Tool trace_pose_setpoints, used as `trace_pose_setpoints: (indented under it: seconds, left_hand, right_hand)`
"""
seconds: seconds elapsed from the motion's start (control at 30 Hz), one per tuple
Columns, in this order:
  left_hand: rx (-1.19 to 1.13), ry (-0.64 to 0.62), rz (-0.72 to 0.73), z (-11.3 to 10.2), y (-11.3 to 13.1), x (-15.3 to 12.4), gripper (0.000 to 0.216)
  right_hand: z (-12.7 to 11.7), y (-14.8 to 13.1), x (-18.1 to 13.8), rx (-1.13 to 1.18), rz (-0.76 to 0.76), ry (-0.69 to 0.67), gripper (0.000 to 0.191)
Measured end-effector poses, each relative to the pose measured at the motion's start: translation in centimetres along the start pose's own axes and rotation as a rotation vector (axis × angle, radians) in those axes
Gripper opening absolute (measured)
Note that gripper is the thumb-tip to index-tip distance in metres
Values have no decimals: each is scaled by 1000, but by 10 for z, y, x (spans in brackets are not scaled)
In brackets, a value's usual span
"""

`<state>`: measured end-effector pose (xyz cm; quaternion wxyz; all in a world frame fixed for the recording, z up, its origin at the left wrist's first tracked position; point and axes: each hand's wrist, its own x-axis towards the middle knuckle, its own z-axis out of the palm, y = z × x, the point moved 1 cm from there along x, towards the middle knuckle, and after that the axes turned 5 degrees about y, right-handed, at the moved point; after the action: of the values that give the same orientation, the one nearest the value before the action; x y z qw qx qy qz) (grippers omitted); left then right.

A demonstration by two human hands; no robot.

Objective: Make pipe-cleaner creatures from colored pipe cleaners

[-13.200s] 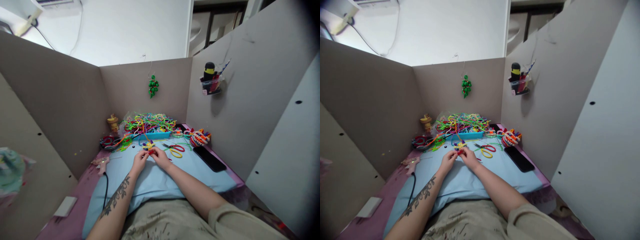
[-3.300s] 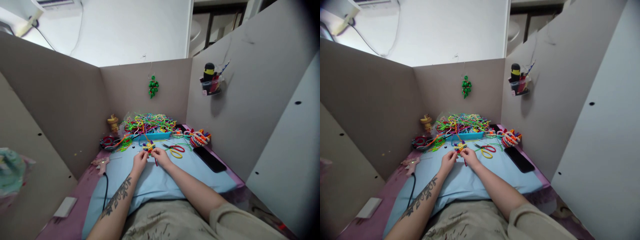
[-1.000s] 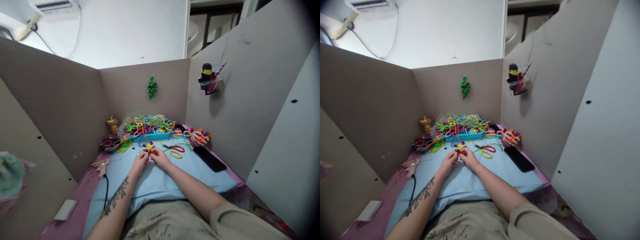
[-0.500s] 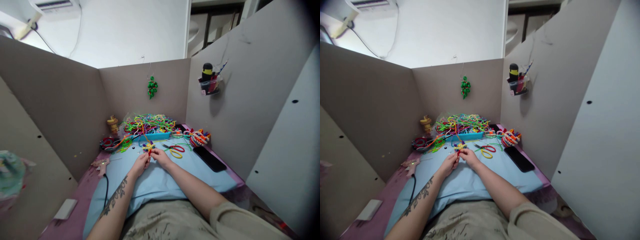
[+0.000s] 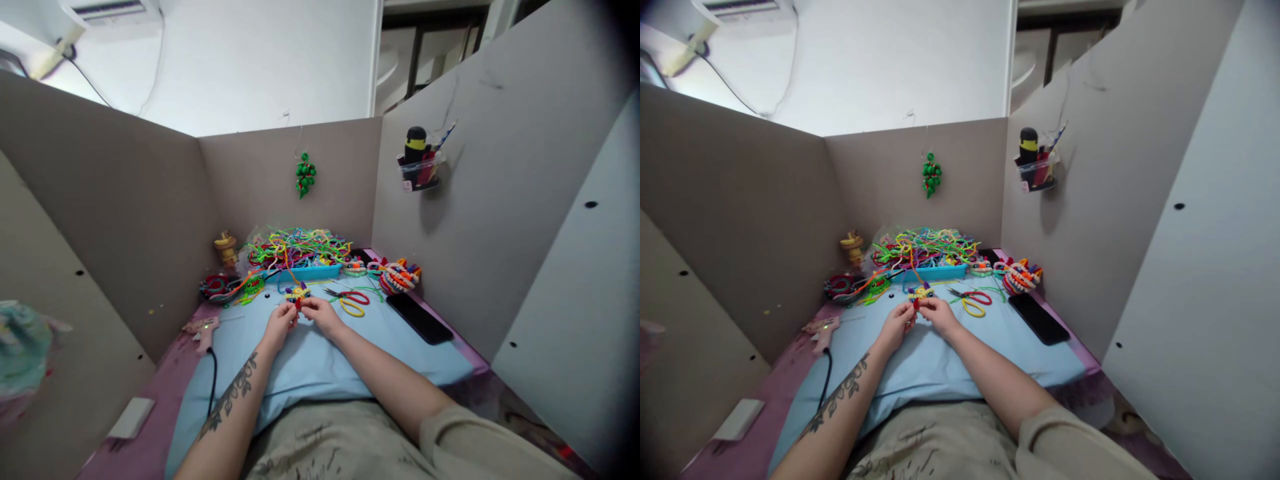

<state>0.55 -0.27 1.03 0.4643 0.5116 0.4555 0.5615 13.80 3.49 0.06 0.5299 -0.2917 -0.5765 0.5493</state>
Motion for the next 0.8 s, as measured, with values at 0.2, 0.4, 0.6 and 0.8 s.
trace_pose_setpoints:
  seconds: [0.2, 0.4, 0.6, 0.8]
  left_hand:
    - [-94, -44, -72, 3, 3, -1, 30]
    - [-163, -111, -124, 2, 8, -4, 27]
    - [-135, -20, -119, 2, 6, -1, 32]
    - [-70, -17, -57, 4, 4, -2, 32]
  right_hand:
    - [-1, 1, 1, -50, -37, 57, 14]
    - [0, 3, 3, -128, -135, 19, 12]
    - [3, 0, -1, -93, -151, -13, 11]
    - [0, -2, 0, -141, -126, 35, 16]
